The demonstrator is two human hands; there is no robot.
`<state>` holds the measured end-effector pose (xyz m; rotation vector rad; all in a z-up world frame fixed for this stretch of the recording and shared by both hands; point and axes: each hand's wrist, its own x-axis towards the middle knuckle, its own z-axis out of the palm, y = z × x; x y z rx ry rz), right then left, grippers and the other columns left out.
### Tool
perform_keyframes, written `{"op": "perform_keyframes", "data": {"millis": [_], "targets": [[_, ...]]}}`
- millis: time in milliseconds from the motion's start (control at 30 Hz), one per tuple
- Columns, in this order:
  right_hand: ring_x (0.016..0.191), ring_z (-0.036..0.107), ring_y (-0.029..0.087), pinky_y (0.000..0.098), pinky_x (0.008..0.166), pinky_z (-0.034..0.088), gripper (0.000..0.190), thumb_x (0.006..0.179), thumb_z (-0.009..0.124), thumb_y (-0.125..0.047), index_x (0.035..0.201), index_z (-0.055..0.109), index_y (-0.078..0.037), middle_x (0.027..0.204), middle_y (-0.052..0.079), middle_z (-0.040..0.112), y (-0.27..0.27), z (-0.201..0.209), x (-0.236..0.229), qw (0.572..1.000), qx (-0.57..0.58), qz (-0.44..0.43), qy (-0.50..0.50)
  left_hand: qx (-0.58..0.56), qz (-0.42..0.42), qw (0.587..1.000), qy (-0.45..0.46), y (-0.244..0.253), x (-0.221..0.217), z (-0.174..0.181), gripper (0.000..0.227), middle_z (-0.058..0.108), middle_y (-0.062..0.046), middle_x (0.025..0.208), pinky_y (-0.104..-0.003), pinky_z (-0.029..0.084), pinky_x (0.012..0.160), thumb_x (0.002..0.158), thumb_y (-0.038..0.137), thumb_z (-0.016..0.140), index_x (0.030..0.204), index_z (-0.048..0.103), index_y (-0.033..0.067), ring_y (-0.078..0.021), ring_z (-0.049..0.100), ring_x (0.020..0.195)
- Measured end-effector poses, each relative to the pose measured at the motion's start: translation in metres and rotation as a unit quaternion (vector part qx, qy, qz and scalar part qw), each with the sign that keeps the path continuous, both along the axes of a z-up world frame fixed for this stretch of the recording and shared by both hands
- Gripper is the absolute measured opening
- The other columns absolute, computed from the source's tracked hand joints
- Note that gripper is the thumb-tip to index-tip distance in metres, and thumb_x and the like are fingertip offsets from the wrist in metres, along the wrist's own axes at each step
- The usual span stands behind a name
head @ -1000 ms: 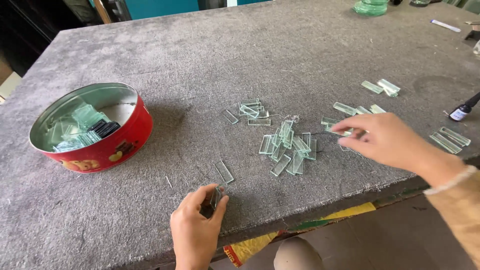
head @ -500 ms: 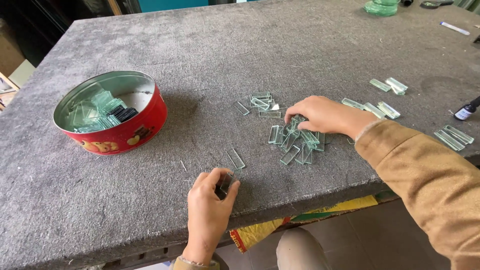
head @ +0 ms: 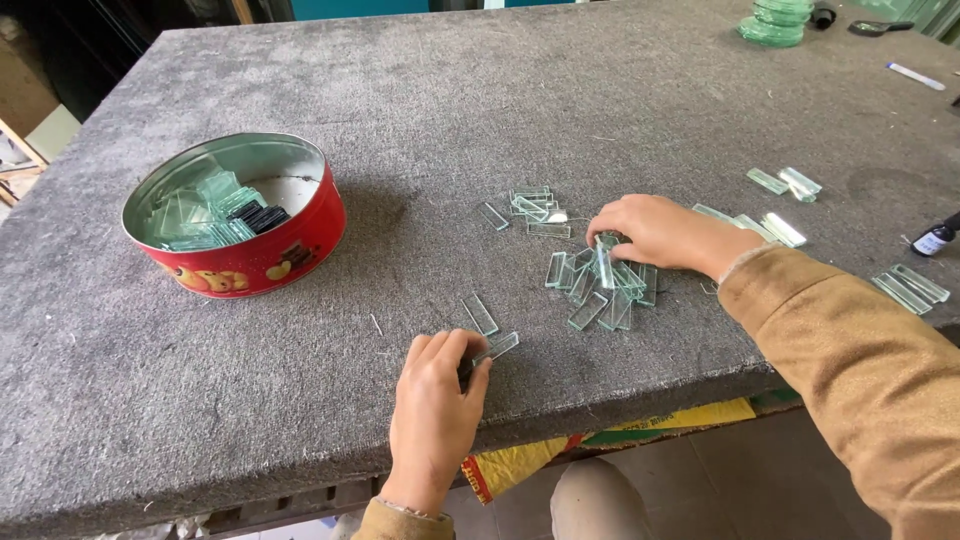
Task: The person is sorting, stacking, and organizing small rectangular glass pieces on a workbench and placing them into a red tin container.
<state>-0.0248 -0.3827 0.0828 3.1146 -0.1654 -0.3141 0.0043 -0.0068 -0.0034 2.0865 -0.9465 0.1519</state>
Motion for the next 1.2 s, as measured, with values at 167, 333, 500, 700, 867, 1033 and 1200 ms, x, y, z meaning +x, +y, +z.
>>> {"op": "perform_keyframes", "data": {"millis": [167,333,500,700,867,1033,1200], "targets": [[0.114,0.063,0.019,0.0412,0.095,0.054,0.022,0.1,0.078,-0.031,0.121,0.077,-0.028,0.119,-0.007,0.078,-0.008,-0.002,-0.01,0.998,-0.038,0.033,-0.024,0.023,-0.011,1.0,-0.011,-0.003,0.001,-0.002,0.02,0.076,-0.003,0.111,-0.041,0.056,0.092,0.1,0.015,0.076,0.119,0.075,0.0105,-0.0261,0.062,0.107],[0.094,0.075,0.025,0.0437,0.088,0.058,0.025,0.1,0.078,-0.032,0.124,0.081,-0.024,0.115,-0.001,0.079,-0.003,0.008,-0.027,1.0,0.005,-0.012,-0.024,0.09,-0.021,0.989,-0.111,-0.019,-0.004,-0.002,0.036,0.066,-0.009,0.115,-0.044,0.053,0.093,0.103,0.017,0.073,0.138,0.072,0.0072,-0.0294,0.057,0.107],[0.098,0.076,0.025,0.0453,0.093,0.059,0.023,0.101,0.076,-0.04,0.119,0.081,-0.027,0.116,-0.002,0.077,-0.013,0.023,-0.032,0.996,-0.046,-0.057,-0.051,0.177,-0.01,0.979,-0.098,-0.03,-0.001,0.003,0.038,0.067,-0.01,0.117,-0.047,0.052,0.093,0.103,0.022,0.074,0.138,0.069,0.0099,-0.0322,0.058,0.107],[0.068,0.06,0.021,0.0391,0.075,0.047,0.023,0.102,0.078,-0.037,0.119,0.084,-0.024,0.104,0.001,0.079,0.012,0.05,-0.045,0.989,0.036,-0.136,-0.053,0.241,-0.026,0.964,-0.107,-0.041,0.003,0.01,0.016,0.07,-0.008,0.106,-0.049,0.056,0.088,0.103,0.007,0.067,0.117,0.072,0.0099,-0.0311,0.064,0.098],[0.078,0.063,0.016,0.033,0.079,0.045,0.024,0.097,0.081,-0.04,0.115,0.087,-0.025,0.097,-0.004,0.082,0.026,0.042,-0.037,0.991,0.096,-0.098,0.001,0.252,-0.033,0.959,-0.126,-0.046,0.004,0.01,0.024,0.07,-0.007,0.106,-0.048,0.056,0.088,0.097,0.0,0.068,0.117,0.073,0.012,-0.0317,0.064,0.101],[0.099,0.073,0.015,0.0331,0.09,0.05,0.024,0.095,0.082,-0.039,0.116,0.087,-0.028,0.11,-0.006,0.085,0.021,0.031,-0.028,0.993,0.092,-0.076,0.013,0.187,-0.028,0.98,-0.067,-0.035,0.002,0.011,0.022,0.075,-0.005,0.114,-0.048,0.052,0.093,0.104,0.008,0.063,0.123,0.071,0.0152,-0.0296,0.064,0.106],[0.085,0.069,0.016,0.0345,0.082,0.049,0.016,0.097,0.08,-0.031,0.11,0.086,-0.023,0.107,-0.005,0.081,0.042,0.028,-0.052,0.984,0.134,-0.051,-0.104,0.15,0.044,0.985,-0.074,-0.009,0.024,0.009,0.024,0.075,-0.003,0.115,-0.047,0.048,0.091,0.104,0.015,0.066,0.127,0.072,0.0152,-0.0283,0.065,0.107]]}}
